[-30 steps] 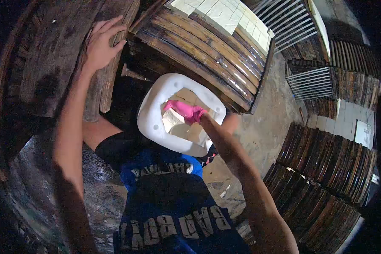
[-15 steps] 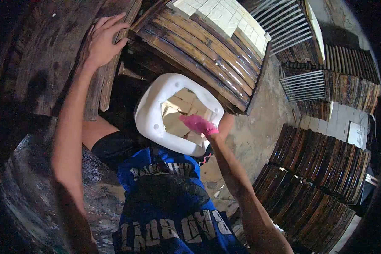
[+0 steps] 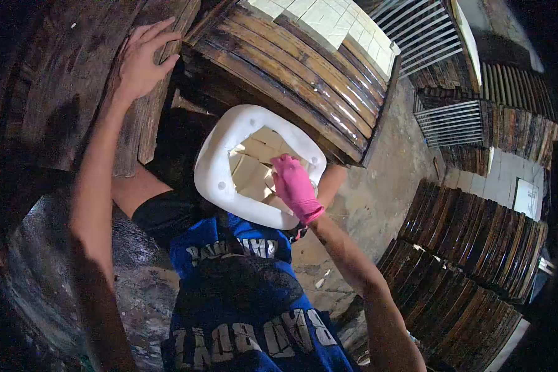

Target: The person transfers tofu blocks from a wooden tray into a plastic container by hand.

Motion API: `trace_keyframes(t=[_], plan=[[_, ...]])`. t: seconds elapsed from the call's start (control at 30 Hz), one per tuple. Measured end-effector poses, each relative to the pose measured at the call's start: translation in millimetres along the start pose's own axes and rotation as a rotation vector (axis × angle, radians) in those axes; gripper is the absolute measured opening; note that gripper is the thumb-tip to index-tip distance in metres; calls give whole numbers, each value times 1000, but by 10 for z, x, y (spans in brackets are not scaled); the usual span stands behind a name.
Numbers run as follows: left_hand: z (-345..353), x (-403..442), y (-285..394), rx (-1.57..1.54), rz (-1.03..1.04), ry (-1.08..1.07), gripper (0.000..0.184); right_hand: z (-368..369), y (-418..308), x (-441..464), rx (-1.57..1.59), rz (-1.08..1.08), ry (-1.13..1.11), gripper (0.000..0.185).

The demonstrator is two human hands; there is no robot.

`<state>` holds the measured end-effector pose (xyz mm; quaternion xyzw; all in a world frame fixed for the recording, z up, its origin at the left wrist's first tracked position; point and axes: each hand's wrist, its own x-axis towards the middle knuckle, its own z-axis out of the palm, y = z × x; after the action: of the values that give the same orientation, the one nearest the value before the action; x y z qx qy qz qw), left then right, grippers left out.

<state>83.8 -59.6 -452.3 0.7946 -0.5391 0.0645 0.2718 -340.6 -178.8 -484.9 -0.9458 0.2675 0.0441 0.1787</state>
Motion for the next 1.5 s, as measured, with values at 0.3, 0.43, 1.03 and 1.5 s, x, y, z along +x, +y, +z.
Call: trace_keyframes(t=[0.3, 0.43, 1.03, 1.5], plan=[[-16, 26, -3, 14, 44, -8, 39, -246, -15, 218, 75, -258, -165, 27], [-84, 92, -11, 83, 55, -98, 40, -23, 3, 271, -134, -169, -496, 30], [-145, 115, -104, 191, 79, -230, 48, -155, -103, 439, -194, -605, -396, 27], [-128, 106, -74, 179, 53, -210, 47, 637, 112, 222, 402, -755, -724, 23]])
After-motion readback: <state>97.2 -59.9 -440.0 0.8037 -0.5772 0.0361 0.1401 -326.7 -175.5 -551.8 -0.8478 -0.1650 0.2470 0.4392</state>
